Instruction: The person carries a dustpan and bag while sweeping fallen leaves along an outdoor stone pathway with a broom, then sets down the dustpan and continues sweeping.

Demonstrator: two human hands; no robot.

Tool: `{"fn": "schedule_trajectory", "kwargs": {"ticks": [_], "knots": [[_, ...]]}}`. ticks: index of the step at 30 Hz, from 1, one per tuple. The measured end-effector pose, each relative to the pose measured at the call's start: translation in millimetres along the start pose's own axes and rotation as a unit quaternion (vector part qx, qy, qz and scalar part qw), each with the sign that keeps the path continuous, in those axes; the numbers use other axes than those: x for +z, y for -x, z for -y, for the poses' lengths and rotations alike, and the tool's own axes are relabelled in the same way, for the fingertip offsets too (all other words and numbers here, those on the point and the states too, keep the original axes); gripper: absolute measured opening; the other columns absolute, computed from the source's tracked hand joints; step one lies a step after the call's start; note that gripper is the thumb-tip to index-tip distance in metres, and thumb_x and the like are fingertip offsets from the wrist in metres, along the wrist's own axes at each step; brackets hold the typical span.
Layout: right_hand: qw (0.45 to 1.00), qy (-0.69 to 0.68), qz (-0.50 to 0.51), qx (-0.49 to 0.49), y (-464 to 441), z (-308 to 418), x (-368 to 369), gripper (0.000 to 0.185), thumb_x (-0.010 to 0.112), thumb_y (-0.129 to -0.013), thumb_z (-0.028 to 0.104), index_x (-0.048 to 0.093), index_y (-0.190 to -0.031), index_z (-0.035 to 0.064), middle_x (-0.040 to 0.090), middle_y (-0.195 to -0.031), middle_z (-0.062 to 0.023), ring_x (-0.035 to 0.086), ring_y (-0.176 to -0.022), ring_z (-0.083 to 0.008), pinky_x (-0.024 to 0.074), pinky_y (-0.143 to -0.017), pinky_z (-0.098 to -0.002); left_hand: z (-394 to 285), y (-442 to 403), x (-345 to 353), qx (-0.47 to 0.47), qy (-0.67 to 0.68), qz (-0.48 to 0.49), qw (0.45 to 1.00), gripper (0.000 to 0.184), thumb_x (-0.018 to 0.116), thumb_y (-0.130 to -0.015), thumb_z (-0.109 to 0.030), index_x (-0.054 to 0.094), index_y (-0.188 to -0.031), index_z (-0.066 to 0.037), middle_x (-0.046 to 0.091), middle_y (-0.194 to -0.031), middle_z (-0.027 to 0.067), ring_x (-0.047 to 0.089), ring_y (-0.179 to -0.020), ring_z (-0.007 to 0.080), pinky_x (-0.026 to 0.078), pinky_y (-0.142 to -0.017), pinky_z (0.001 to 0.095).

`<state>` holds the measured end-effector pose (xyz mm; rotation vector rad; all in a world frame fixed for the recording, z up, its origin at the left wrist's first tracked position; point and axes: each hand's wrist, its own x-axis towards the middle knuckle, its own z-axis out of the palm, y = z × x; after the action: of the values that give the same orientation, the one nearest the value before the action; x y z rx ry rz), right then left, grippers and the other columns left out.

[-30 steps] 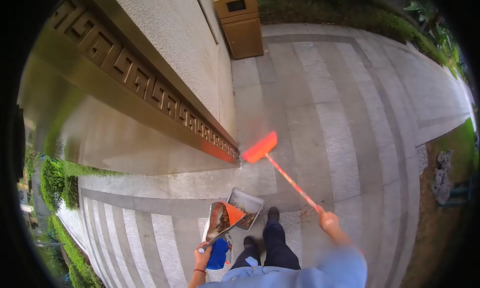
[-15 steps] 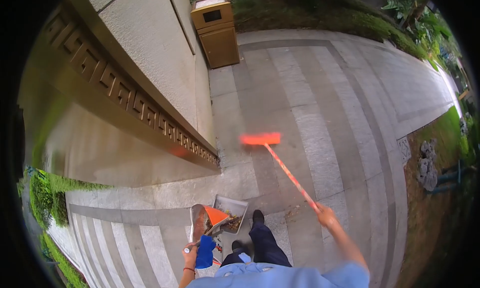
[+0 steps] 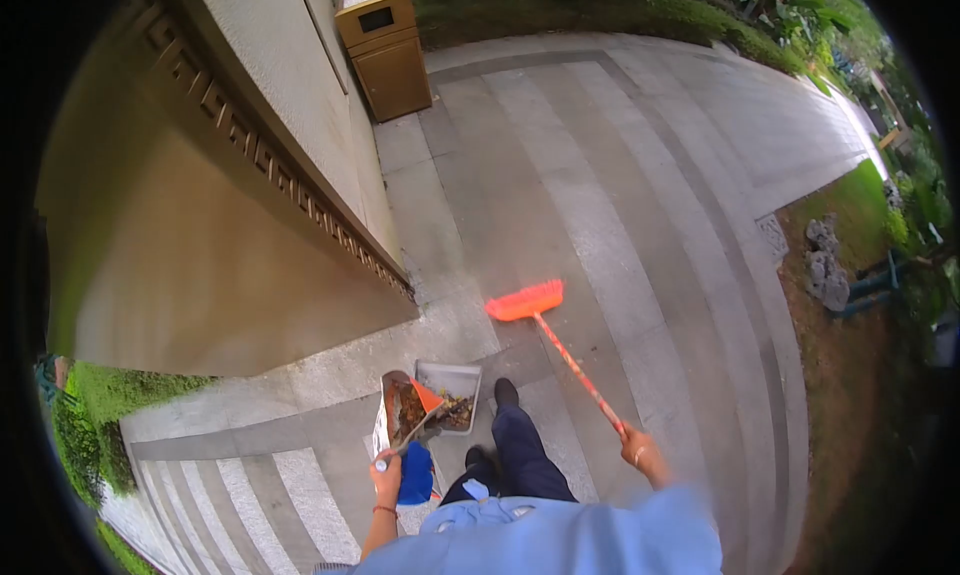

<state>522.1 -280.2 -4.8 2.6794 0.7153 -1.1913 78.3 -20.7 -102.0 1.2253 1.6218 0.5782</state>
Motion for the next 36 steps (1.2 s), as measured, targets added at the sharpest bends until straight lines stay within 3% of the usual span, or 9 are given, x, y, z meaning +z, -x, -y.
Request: {"fn": "schedule_trajectory", "kwargs": {"ticks": [4,7,10,15,20,23,25,30,36], "knots": [[0.998,-0.012,-0.033,0.048,112.5,-60.5,66.3,0.036,0.045,-0.085,0.028,0.046,-0.120,0.0189,0.061,-0.091,-0.0160,0.059,-0.078,-0.0332,0.0462,-0.069,-0.0401,-52.1,18.6,1.5,0.104,-0.054,0.025,0.993,0.011,0.058,-0.070,-0.008,0.061,-0.076,0.000,0.061,-0.072,0.0074,0.057,-0.068,0.0138,0.045,-0.065,0.0271],[0.988,-0.115,-0.024,0.104,156.4,-71.1,97.5,0.039,0.051,-0.083,0.033,0.048,-0.120,0.0202,0.062,-0.075,-0.0132,0.058,-0.058,-0.0227,0.0459,-0.053,-0.0339,-32.5,14.9,-7.6,0.103,-0.063,0.071,0.990,0.011,0.058,-0.070,-0.008,0.061,-0.077,-0.001,0.060,-0.068,0.0066,0.057,-0.065,0.0128,0.045,-0.061,0.0269],[0.923,-0.307,0.026,0.229,205.6,-43.6,80.1,0.044,0.053,-0.082,0.040,0.048,-0.121,0.0204,0.057,-0.063,-0.0090,0.049,-0.046,-0.0145,0.0392,-0.040,-0.0289,-17.0,11.6,-11.3,0.049,-0.038,0.106,0.992,0.011,0.059,-0.069,-0.009,0.061,-0.077,-0.001,0.060,-0.065,0.0063,0.056,-0.062,0.0122,0.045,-0.058,0.0266],[0.927,-0.311,-0.046,0.203,168.1,-63.2,75.8,0.037,0.051,-0.082,0.031,0.051,-0.117,0.0177,0.059,-0.064,-0.0126,0.055,-0.047,-0.0194,0.0425,-0.042,-0.0324,-29.4,13.3,-0.9,0.171,-0.106,0.086,0.976,0.011,0.060,-0.069,-0.010,0.062,-0.077,-0.003,0.060,-0.064,0.0065,0.056,-0.059,0.0101,0.045,-0.055,0.0259],[0.971,-0.186,-0.022,0.148,79.3,-89.3,100.4,0.042,0.051,-0.082,0.034,0.043,-0.118,0.0127,0.060,-0.074,-0.0181,0.061,-0.061,-0.0263,0.0487,-0.051,-0.0369,-81.3,36.6,2.3,0.160,-0.191,0.161,0.955,0.011,0.060,-0.069,-0.012,0.063,-0.078,-0.006,0.061,-0.065,0.0084,0.059,-0.062,0.0148,0.046,-0.061,0.0283],[0.994,-0.061,-0.065,0.057,92.2,-89.3,169.7,0.044,0.056,-0.077,0.022,0.038,-0.115,0.0110,0.059,-0.091,-0.0237,0.058,-0.085,-0.0353,0.0484,-0.071,-0.0413,-88.3,34.4,15.6,0.218,-0.258,0.204,0.919,0.013,0.060,-0.067,-0.013,0.063,-0.078,-0.007,0.063,-0.072,0.0114,0.062,-0.069,0.0207,0.047,-0.066,0.0300],[0.973,-0.146,0.053,0.173,134.4,-75.2,179.5,0.057,0.060,-0.070,0.013,0.034,-0.121,0.0122,0.055,-0.101,-0.0256,0.053,-0.095,-0.0385,0.0431,-0.082,-0.0423,-88.8,28.1,25.6,0.236,-0.274,0.232,0.903,0.014,0.061,-0.066,-0.013,0.063,-0.079,-0.007,0.063,-0.076,0.0128,0.061,-0.073,0.0247,0.047,-0.069,0.0314],[0.948,-0.294,-0.020,0.116,234.7,-81.1,172.1,0.046,0.057,-0.069,0.008,0.047,-0.113,0.0091,0.059,-0.092,-0.0227,0.059,-0.080,-0.0356,0.0472,-0.071,-0.0369,-101.9,23.9,49.0,0.273,-0.306,0.299,0.861,0.016,0.060,-0.065,-0.015,0.063,-0.079,-0.008,0.062,-0.078,0.0140,0.060,-0.076,0.0293,0.047,-0.071,0.0347],[0.903,-0.357,-0.062,0.230,215.9,-69.7,213.1,0.034,0.053,-0.069,0.008,0.051,-0.101,-0.0028,0.059,-0.072,-0.0193,0.059,-0.055,-0.0271,0.0470,-0.049,-0.0357,-101.4,18.1,79.9,0.304,-0.277,0.323,0.852,0.017,0.059,-0.064,-0.017,0.063,-0.079,-0.009,0.061,-0.075,0.0151,0.059,-0.074,0.0306,0.046,-0.069,0.0360]]}}
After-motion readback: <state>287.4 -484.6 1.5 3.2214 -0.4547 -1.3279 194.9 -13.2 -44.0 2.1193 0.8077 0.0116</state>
